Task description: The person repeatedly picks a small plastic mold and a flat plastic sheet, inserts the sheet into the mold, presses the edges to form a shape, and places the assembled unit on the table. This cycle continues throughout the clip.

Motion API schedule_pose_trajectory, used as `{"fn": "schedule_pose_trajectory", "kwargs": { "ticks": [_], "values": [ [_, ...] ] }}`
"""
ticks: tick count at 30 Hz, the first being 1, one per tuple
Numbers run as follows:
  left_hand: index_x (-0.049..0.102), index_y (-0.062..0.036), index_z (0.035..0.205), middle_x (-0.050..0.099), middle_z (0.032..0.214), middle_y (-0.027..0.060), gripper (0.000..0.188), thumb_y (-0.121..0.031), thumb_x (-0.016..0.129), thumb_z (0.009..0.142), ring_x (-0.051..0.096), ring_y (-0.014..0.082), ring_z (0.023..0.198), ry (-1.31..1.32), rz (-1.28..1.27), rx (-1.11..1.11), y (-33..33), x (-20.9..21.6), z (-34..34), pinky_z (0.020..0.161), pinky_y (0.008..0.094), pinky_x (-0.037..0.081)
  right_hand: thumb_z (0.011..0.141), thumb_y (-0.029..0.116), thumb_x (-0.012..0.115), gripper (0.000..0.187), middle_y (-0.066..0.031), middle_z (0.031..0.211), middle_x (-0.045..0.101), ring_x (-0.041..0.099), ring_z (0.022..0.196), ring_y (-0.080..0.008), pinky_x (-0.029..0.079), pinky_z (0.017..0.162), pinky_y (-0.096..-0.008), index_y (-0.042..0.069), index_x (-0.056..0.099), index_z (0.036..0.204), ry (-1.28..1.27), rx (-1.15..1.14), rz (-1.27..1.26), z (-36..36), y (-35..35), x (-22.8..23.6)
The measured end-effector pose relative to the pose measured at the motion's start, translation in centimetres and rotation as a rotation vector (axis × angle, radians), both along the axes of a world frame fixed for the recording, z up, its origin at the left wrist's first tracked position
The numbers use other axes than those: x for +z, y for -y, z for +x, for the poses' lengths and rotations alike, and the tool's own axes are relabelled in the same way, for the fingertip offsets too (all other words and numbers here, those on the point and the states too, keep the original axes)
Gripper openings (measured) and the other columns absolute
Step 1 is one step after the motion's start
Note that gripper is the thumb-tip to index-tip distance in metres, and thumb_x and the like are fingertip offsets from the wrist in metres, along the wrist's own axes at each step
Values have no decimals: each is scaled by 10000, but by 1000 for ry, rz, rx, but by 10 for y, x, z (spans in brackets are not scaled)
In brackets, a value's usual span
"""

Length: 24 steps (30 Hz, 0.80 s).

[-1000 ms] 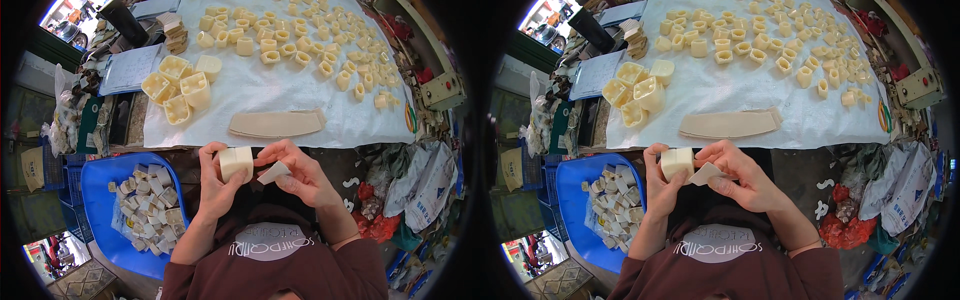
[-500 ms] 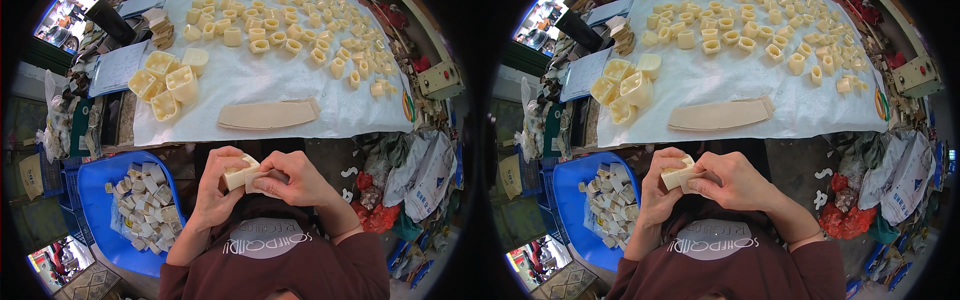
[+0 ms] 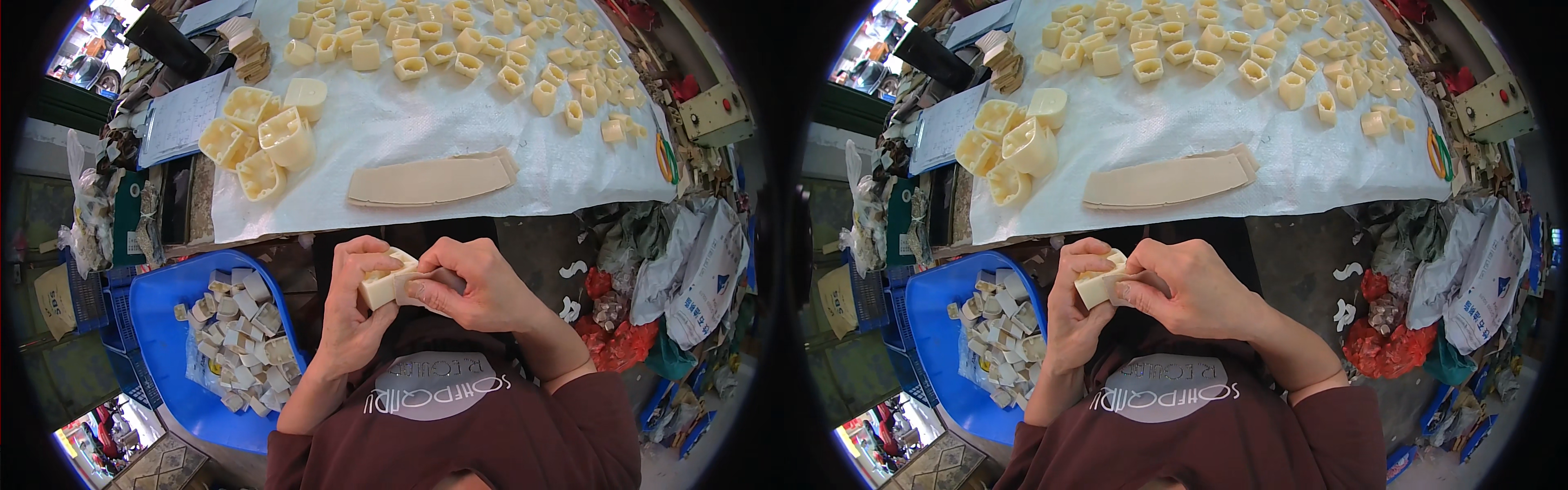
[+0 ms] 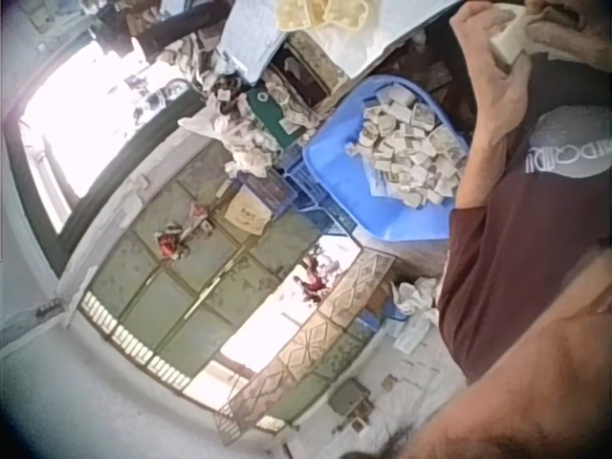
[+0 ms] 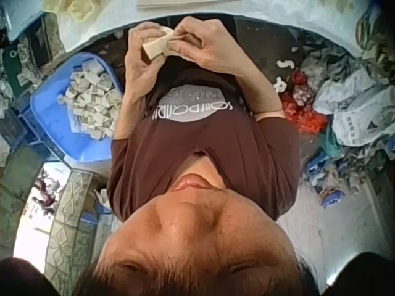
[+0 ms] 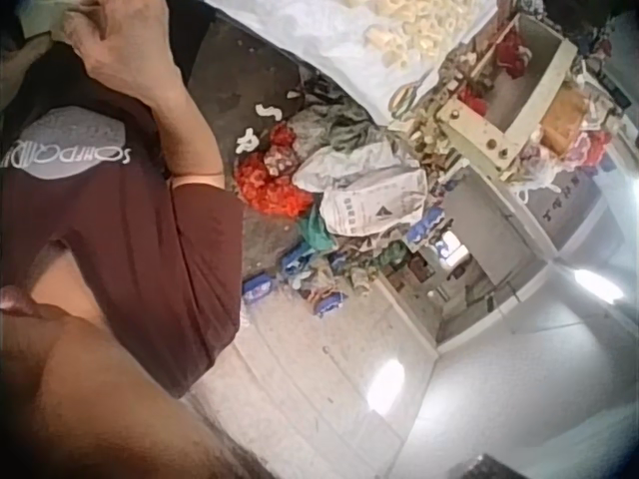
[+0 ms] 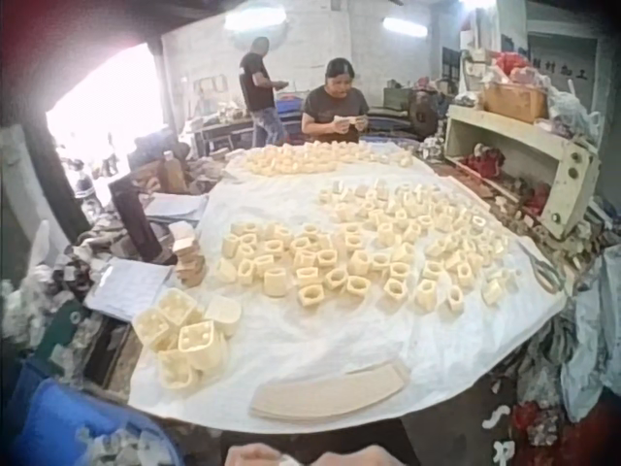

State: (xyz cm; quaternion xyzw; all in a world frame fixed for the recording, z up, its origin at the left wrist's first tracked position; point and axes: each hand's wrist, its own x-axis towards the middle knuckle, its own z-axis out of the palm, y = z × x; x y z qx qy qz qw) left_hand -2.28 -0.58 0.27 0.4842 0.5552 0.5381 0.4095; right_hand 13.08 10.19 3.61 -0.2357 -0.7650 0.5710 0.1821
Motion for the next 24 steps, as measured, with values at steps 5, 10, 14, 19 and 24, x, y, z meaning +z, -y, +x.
{"fn": "schedule_pose_trajectory", "kwargs": {
  "ticks": [5,10,14,19,24],
  "values": [
    [503,-64,1063,393,1114,125,488,141,536,623,432,219,1028,14,-11,-2,0,0,1,851,321,398,798,132,661,179,-102,557,547,543,461,-199,408,454,-294,6,534,788,7,-9,29,0,-1,-2],
    [498,-61,1068,389,1126,132,491,144,533,623,430,222,1040,2,7,2,1,-2,2,848,320,400,793,125,662,175,-96,555,548,544,459,-188,407,449,-290,9,531,778,6,-18,52,0,-1,0],
    [496,-66,1074,382,1140,138,469,97,569,641,426,240,1044,-45,8,22,1,3,7,852,334,399,783,128,674,184,-91,557,553,550,463,-181,406,444,-291,12,532,775,-9,-39,63,1,-1,-1],
    [514,-69,1054,377,1169,152,405,-26,679,686,429,262,1045,-18,39,57,0,8,12,855,364,401,742,175,728,256,-99,606,571,567,508,-198,417,460,-295,18,532,791,-8,-135,63,3,1,-6],
    [559,-58,993,404,1198,156,320,-105,724,723,445,258,1077,-68,10,198,3,2,14,873,356,410,686,214,770,343,-74,699,559,542,598,-221,437,548,-305,40,545,878,-200,-258,389,0,0,-21]
  ]
}}
